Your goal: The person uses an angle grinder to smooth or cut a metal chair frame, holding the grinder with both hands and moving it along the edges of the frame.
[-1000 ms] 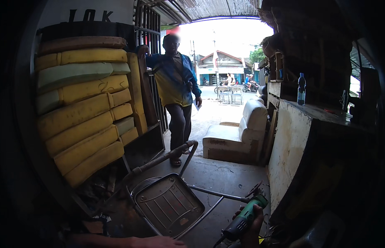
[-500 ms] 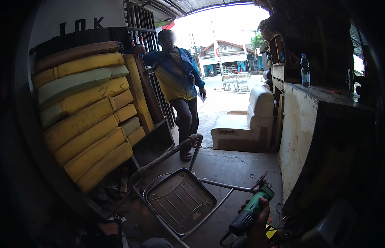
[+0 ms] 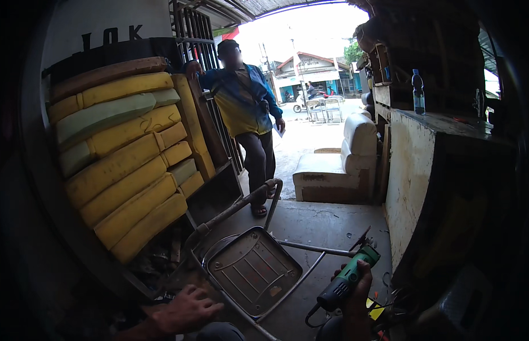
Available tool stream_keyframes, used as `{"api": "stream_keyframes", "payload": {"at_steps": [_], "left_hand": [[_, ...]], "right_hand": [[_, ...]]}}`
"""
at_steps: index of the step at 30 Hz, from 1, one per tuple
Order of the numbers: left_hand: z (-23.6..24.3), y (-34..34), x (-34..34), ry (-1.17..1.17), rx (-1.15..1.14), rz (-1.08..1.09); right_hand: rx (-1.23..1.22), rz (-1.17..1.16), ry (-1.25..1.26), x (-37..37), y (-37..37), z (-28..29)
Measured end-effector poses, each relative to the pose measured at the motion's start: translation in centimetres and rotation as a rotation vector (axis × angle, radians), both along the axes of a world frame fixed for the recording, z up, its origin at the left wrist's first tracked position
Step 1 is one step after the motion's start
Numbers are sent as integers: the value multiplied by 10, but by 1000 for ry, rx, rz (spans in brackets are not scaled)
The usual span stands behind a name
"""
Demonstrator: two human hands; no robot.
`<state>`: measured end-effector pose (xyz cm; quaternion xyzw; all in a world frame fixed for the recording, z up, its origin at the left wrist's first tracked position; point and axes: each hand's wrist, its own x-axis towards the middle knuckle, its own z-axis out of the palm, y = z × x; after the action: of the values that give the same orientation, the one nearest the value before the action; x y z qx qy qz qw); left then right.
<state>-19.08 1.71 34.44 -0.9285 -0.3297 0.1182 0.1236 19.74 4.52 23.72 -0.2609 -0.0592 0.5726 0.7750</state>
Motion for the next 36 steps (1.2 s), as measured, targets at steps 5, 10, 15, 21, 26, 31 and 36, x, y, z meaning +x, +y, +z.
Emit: {"api": "stream_keyframes", "payload": {"at_steps": [5, 10, 15, 21, 26, 31, 36], "left_hand": [[-7, 33, 105, -1142, -453, -290], [-106, 64, 159, -1480, -199, 232], [-127, 97, 142, -1818, -797, 591], [-140, 92, 157, -1531, -529, 555], [-147, 79, 180, -1465, -619, 424], [-143, 69, 194, -1491, -793, 248], [-133, 59, 191, -1304, -970, 164]], "right_hand": [[8, 0, 41, -11, 8, -8], [24, 34, 2, -9, 4, -7], [-11, -11, -32, -10, 6, -11], [-14, -13, 38, -3, 16, -23], [-27, 17, 20, -5, 17, -24], [-11, 29, 8, -9, 12, -17], [14, 42, -14, -6, 13, -18]]}}
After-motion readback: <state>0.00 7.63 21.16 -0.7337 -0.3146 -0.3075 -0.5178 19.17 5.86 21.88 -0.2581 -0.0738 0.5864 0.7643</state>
